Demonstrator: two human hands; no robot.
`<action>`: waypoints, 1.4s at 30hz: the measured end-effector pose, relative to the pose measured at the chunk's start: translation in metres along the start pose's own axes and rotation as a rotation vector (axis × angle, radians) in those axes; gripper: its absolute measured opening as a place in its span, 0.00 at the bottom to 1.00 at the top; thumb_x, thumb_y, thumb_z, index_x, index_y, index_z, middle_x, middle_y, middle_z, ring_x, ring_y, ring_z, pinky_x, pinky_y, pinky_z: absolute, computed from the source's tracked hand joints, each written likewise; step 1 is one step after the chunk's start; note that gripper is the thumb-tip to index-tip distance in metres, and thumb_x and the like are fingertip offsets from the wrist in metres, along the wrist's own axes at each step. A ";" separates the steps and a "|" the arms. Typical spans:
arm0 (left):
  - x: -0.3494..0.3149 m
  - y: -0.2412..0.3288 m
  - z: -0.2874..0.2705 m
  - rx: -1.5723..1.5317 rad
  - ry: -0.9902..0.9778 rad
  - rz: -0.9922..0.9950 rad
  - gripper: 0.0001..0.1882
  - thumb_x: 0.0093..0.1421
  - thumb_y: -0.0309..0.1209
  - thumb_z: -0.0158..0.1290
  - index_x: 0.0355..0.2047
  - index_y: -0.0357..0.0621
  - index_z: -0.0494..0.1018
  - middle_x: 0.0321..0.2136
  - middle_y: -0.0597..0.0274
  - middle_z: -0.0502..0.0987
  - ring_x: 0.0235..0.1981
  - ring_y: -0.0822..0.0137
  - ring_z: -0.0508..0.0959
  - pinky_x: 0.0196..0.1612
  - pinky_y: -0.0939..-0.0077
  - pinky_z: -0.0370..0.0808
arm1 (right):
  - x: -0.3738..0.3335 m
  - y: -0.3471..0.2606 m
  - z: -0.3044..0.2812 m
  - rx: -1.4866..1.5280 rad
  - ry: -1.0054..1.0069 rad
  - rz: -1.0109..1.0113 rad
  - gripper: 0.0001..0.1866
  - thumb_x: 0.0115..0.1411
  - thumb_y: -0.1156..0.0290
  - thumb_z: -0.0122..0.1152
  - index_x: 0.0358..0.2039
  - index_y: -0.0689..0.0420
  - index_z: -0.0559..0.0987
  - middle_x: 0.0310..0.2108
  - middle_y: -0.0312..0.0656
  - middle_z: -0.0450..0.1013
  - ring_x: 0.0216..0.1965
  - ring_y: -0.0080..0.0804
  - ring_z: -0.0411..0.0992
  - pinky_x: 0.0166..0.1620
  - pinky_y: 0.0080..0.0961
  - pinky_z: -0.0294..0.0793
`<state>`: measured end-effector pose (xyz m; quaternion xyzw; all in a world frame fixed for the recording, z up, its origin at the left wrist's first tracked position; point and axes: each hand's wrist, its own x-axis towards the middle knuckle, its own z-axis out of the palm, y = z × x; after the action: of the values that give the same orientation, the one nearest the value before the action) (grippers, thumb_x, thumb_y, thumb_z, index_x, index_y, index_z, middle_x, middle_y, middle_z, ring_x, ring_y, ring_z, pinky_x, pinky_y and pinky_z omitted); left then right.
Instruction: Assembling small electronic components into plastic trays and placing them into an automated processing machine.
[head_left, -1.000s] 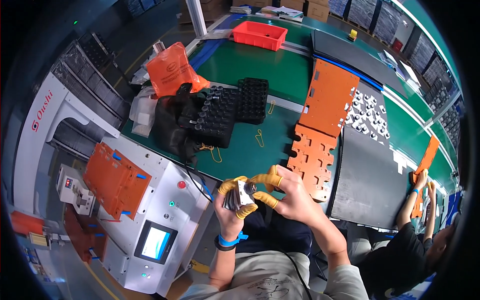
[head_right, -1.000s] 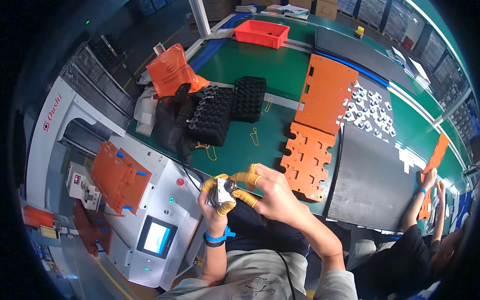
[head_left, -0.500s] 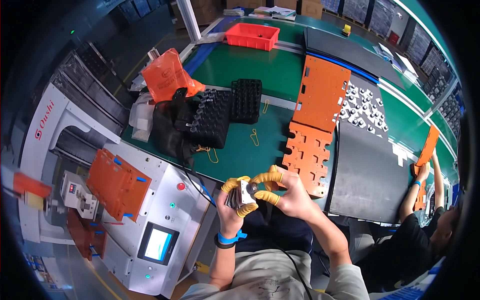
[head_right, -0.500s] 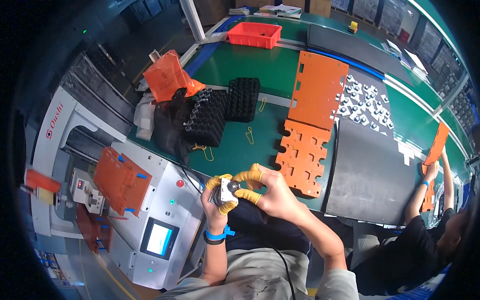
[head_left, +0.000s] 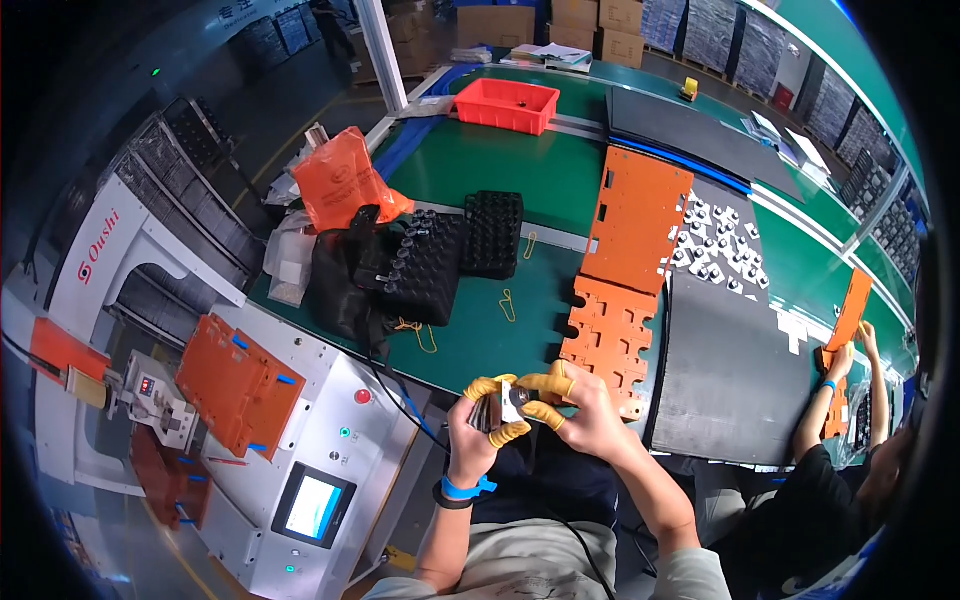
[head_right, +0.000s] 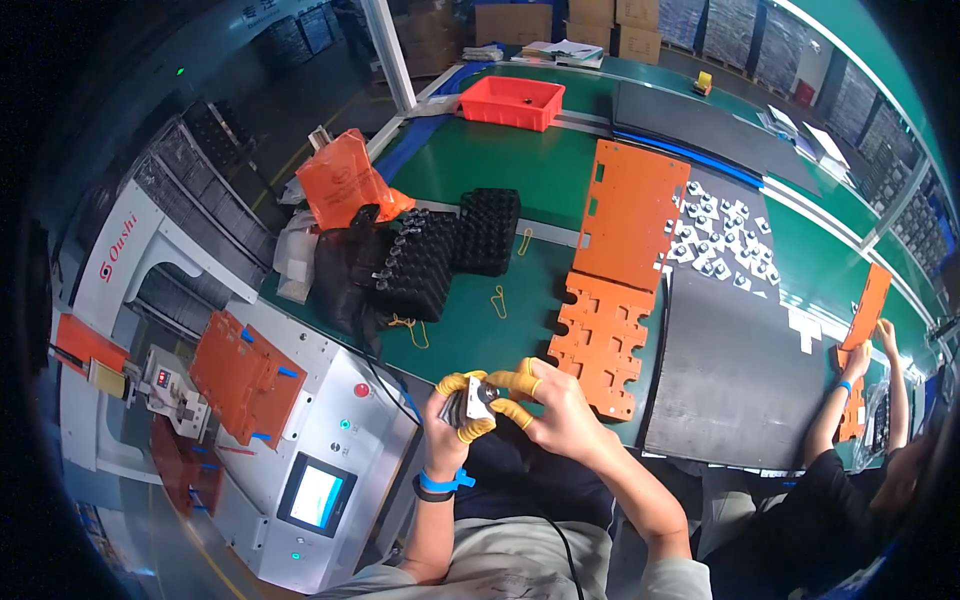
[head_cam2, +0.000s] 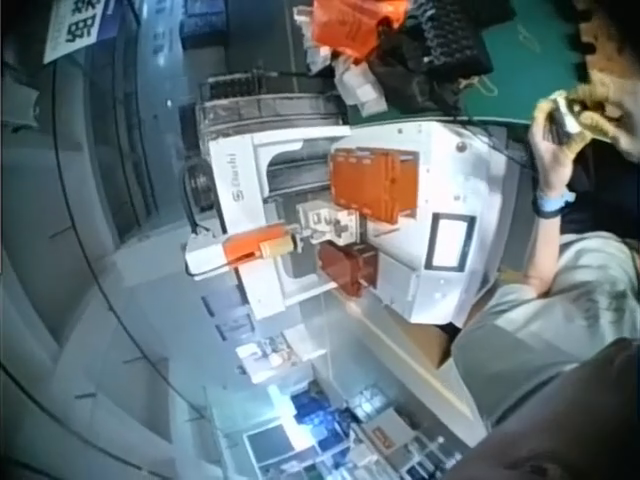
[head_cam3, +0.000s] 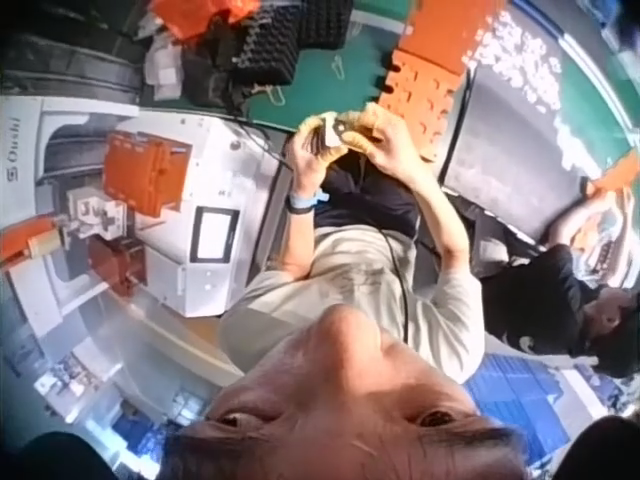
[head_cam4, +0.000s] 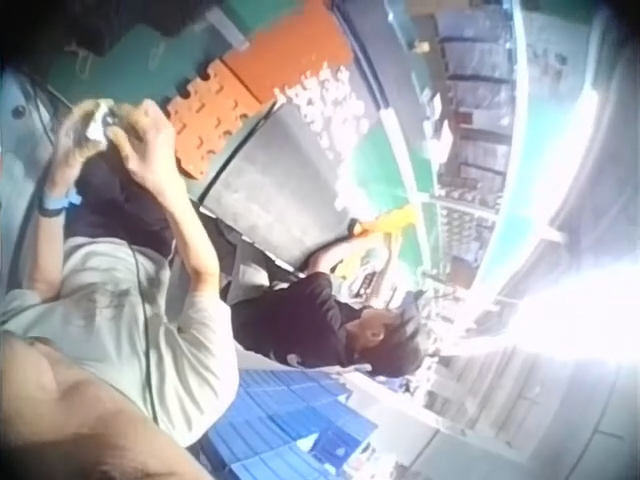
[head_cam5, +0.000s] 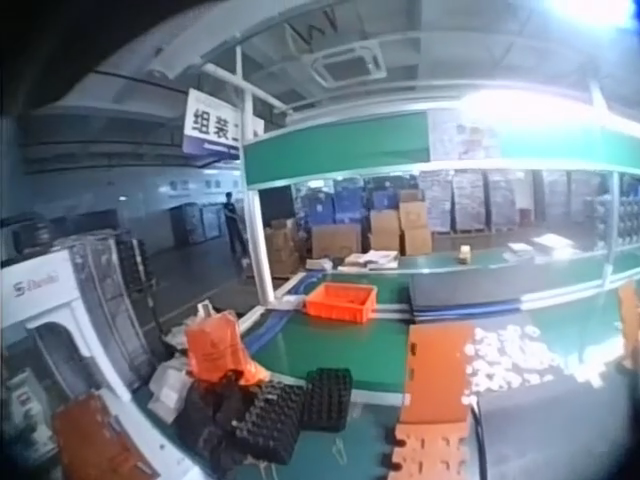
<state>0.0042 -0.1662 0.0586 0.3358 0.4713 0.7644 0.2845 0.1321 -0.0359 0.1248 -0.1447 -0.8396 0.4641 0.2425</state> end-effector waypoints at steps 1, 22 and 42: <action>0.001 0.001 0.002 -0.009 -0.008 0.002 0.31 0.48 0.35 0.75 0.50 0.38 0.75 0.42 0.66 0.80 0.41 0.77 0.77 0.46 0.82 0.72 | -0.002 0.005 0.000 -0.026 0.037 -0.106 0.16 0.56 0.71 0.72 0.45 0.59 0.83 0.31 0.41 0.73 0.29 0.36 0.70 0.34 0.31 0.72; -0.002 -0.053 0.045 -0.937 -0.305 -0.865 0.35 0.66 0.58 0.50 0.56 0.37 0.70 0.39 0.65 0.75 0.25 0.78 0.61 0.31 0.82 0.61 | -0.020 0.061 -0.046 -0.323 0.446 -0.291 0.09 0.52 0.71 0.72 0.34 0.57 0.83 0.29 0.39 0.74 0.32 0.36 0.72 0.36 0.33 0.71; 0.022 -0.058 0.016 -1.092 0.011 -0.793 0.24 0.61 0.28 0.57 0.56 0.30 0.69 0.49 0.46 0.75 0.49 0.55 0.75 0.56 0.64 0.72 | 0.008 0.223 -0.163 -0.223 0.183 1.021 0.16 0.60 0.62 0.67 0.37 0.65 0.84 0.22 0.37 0.74 0.21 0.26 0.72 0.21 0.26 0.71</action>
<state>0.0107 -0.1186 0.0168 -0.0585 0.1063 0.7322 0.6702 0.2175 0.2007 0.0110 -0.5999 -0.6819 0.4166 0.0413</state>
